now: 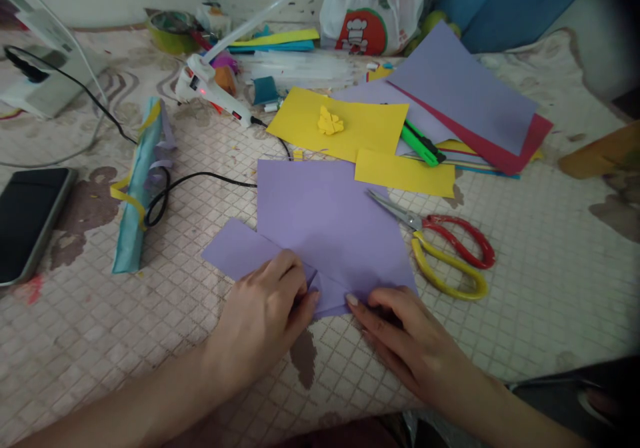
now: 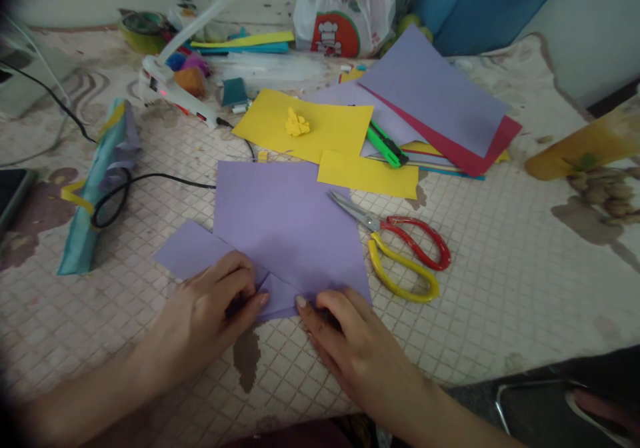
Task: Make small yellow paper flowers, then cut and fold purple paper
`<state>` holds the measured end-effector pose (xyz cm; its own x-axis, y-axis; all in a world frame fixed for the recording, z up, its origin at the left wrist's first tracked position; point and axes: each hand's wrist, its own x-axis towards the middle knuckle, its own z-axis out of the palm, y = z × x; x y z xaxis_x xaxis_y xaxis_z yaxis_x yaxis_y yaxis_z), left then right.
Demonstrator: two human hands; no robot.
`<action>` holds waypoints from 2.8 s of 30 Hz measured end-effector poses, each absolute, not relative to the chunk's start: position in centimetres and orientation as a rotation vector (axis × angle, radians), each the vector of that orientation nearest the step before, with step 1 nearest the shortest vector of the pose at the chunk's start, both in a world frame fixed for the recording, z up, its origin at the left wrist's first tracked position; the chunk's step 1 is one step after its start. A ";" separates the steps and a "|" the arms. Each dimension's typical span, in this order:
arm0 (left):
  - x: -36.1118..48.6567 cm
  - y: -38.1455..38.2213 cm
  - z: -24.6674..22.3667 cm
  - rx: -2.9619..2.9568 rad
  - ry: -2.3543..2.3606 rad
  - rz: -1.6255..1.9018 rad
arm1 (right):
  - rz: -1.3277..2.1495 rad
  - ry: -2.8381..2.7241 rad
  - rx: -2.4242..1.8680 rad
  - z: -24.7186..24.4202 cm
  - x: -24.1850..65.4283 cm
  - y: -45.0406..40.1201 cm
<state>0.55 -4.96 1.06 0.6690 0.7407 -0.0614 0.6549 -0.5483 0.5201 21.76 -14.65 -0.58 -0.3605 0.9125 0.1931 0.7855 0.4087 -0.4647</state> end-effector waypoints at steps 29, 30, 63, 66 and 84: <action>0.6 -4.9 0.8 2.445 1.091 0.229 | 0.378 -2.272 -1.469 -0.6 21.7 -14.8; 0.6 -4.9 0.9 2.449 1.097 0.223 | 0.393 -2.267 -1.468 -0.6 21.6 -14.8; 0.8 -5.0 1.0 2.516 1.133 0.182 | 0.161 -2.480 -1.447 -0.3 20.3 -14.0; 0.9 -5.0 0.9 2.520 1.142 0.202 | 0.168 -2.498 -1.430 0.0 20.1 -13.7; 0.6 -4.9 0.6 2.446 1.105 0.310 | 0.151 -2.577 -1.452 -0.1 19.7 -10.8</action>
<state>0.60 -4.93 0.58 0.6561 0.7543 0.0237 0.6566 -0.5860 0.4748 19.70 -10.81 -0.12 -0.5067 0.8555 0.1063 0.8373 0.5178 -0.1756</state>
